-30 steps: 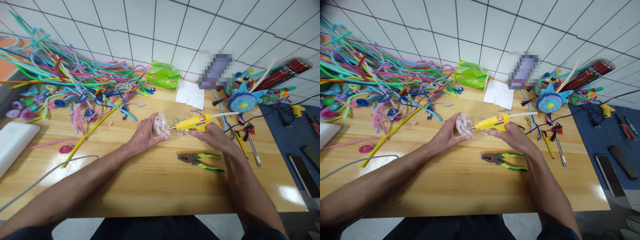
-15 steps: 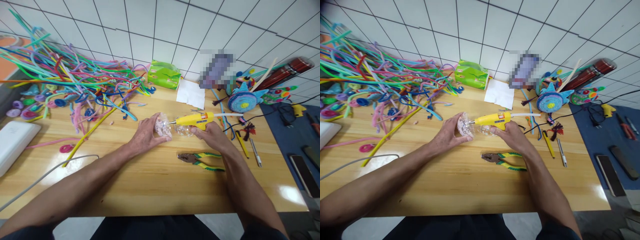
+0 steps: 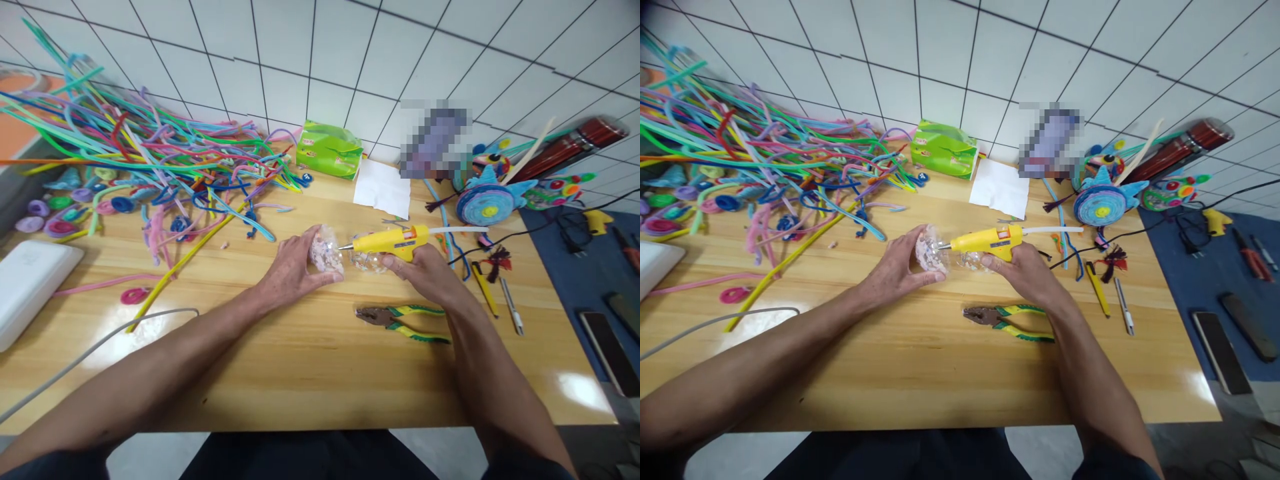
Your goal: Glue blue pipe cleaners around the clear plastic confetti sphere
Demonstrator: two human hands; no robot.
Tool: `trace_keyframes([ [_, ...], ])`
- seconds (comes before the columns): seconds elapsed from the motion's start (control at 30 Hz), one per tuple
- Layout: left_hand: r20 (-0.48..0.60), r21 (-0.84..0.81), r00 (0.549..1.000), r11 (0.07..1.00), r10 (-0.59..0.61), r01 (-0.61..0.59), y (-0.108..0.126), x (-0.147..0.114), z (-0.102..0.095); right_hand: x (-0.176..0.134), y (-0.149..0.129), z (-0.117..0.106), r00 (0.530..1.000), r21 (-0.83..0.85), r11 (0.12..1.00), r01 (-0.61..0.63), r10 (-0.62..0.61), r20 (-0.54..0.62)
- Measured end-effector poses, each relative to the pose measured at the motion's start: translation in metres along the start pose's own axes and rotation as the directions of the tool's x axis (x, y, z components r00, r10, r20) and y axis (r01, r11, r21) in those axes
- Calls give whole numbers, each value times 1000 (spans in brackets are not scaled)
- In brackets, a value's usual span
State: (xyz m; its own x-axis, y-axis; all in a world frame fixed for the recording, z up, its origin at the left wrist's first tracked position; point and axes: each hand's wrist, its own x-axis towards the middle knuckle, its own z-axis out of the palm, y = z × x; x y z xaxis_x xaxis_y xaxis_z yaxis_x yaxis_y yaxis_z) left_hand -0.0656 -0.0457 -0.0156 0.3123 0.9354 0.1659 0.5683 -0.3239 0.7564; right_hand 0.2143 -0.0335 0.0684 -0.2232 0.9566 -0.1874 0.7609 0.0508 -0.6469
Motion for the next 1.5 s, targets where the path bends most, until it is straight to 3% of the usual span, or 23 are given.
trace_keyframes([
  [0.17,-12,20,1000,1000,24,-24,1,-1,1,0,3,1,998,-16,1000,5,-6,-67],
  [0.33,-17,13,1000,1000,22,-21,0,-1,1,1,2,1,998,6,998,59,-58,-19],
  [0.5,-11,23,999,999,31,-31,0,-1,1,1,3,1,996,-14,999,34,-35,-80],
  [0.67,-5,25,1000,999,22,-22,1,-1,0,0,2,-1,1000,-44,999,13,-14,-18],
  [0.87,-1,33,1000,999,22,-22,1,-1,1,8,-6,8,989,38,994,99,-94,-113],
  [1.2,-9,-8,1000,1000,12,-12,-3,1,0,0,11,-5,999,-54,998,-16,17,27],
  [1.4,-18,12,999,999,31,-31,-1,0,1,5,-2,5,991,22,996,92,-89,-101],
  [1.5,-23,6,999,1000,28,-28,-2,0,2,5,-1,4,992,40,994,99,-95,-85],
])
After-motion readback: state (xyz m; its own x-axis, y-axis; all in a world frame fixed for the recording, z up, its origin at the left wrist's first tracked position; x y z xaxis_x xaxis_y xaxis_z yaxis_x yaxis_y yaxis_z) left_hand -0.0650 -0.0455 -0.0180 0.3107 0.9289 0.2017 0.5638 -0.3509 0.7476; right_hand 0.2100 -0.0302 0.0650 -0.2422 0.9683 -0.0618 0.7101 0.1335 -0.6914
